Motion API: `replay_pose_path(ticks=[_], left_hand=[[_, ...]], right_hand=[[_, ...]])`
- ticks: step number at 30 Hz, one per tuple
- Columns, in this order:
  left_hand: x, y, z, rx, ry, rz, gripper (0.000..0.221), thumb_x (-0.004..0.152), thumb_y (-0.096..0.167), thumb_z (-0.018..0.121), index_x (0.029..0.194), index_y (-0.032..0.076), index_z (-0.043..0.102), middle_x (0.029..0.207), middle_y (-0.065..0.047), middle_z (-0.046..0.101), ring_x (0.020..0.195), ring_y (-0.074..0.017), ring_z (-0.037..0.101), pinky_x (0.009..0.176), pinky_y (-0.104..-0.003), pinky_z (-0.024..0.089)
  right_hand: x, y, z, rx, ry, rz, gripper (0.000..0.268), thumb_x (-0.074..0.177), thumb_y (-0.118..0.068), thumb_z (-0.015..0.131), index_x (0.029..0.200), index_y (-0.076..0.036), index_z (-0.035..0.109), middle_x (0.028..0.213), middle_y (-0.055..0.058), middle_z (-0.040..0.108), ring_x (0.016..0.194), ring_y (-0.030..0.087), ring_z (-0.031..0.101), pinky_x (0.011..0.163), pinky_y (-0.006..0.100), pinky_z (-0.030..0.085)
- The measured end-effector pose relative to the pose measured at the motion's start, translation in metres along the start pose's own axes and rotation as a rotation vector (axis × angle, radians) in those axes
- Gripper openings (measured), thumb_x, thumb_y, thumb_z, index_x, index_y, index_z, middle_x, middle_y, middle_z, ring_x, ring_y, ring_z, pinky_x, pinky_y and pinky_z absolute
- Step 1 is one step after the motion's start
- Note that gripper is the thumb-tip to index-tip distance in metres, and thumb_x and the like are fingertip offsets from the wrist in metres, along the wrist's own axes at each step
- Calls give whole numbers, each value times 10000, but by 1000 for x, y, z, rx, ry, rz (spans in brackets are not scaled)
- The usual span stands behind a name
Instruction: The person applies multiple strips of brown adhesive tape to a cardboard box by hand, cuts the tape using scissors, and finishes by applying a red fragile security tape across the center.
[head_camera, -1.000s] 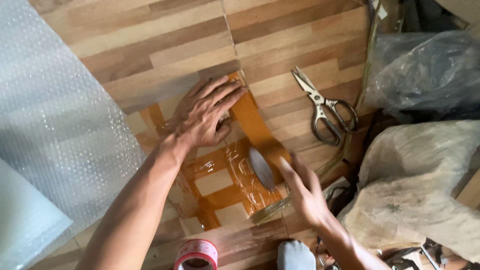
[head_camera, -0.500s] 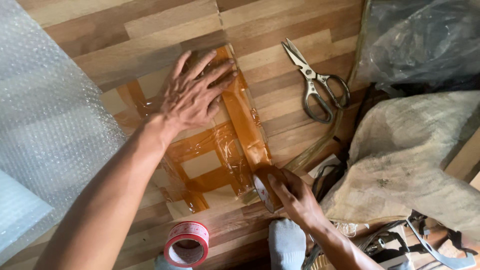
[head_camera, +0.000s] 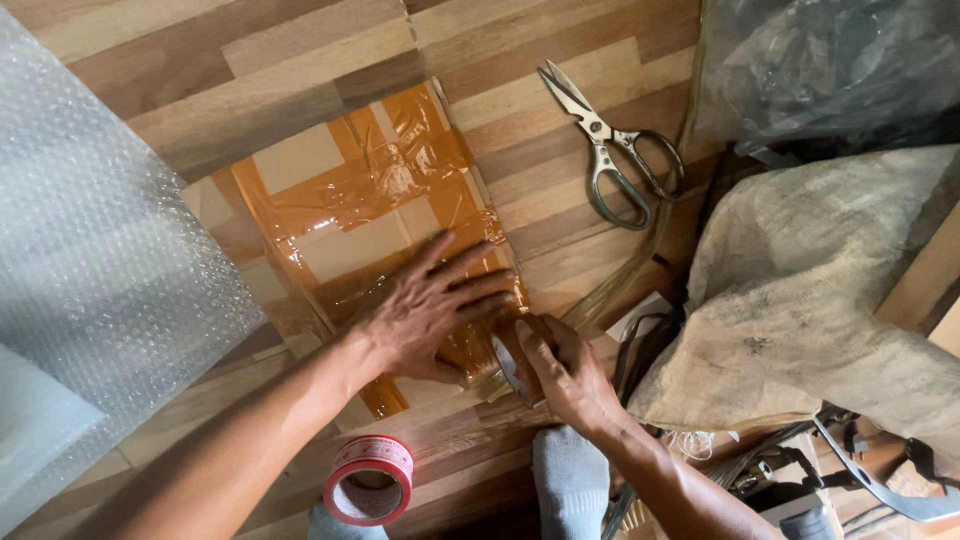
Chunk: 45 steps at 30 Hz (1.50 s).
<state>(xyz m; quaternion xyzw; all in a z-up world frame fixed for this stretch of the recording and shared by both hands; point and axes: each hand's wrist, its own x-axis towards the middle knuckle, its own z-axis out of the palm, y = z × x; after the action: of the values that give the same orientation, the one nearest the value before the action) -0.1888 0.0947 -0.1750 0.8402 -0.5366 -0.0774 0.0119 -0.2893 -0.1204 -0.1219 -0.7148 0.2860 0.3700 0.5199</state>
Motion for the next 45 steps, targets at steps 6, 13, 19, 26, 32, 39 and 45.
replay_pose_path(ticks=[6,13,19,26,32,39,45], left_hand=[[-16,52,-34,-577,199,-370,943,758,635,630,1534,137,428,1643,-175,342,1492,-380,348,1244,-592,238],[37,182,-60,-1629,679,-1543,806,730,296,882,1365,46,455,1165,-157,594,1033,-294,612,841,-422,585],[37,187,-39,-1072,697,-1376,726,742,249,924,1296,-18,538,1185,-159,596,1036,-252,623,863,-408,539],[26,128,-50,-1283,783,-1317,604,791,283,863,1253,10,586,1131,-150,686,981,-254,716,861,-387,590],[27,105,-68,-1159,549,-1337,643,719,310,909,1214,17,624,1166,-156,671,1010,-261,707,854,-381,593],[21,97,-62,-1060,452,-1216,750,680,258,979,1264,3,584,1189,-187,663,1076,-343,652,893,-423,568],[16,87,-66,-1933,468,-1362,905,651,49,861,1407,35,364,1337,-104,546,1058,-294,730,859,-383,621]], right_hand=[[5,25,-19,-687,140,-554,605,991,-464,446,1443,-71,530,1083,131,714,848,240,727,834,352,557],[63,-15,-79,-853,453,-824,448,1021,-230,612,1391,14,543,1282,255,614,1109,410,606,958,499,504],[117,-41,-110,-815,719,-918,553,915,-137,769,1396,14,542,1372,262,572,1204,458,557,1029,488,464],[115,-25,-113,-744,684,-858,576,917,-201,812,1358,34,526,1238,279,588,1124,477,562,994,518,460],[114,-13,-135,-311,161,-527,411,873,-172,722,1237,-43,581,1122,109,665,1017,236,632,892,381,506],[131,-27,-167,-313,-799,-463,258,909,-202,712,1108,-64,624,885,-16,568,809,102,530,695,281,486],[137,-46,-165,-305,-1054,-58,210,952,-248,673,996,-49,620,702,-55,440,595,66,417,516,249,363]])
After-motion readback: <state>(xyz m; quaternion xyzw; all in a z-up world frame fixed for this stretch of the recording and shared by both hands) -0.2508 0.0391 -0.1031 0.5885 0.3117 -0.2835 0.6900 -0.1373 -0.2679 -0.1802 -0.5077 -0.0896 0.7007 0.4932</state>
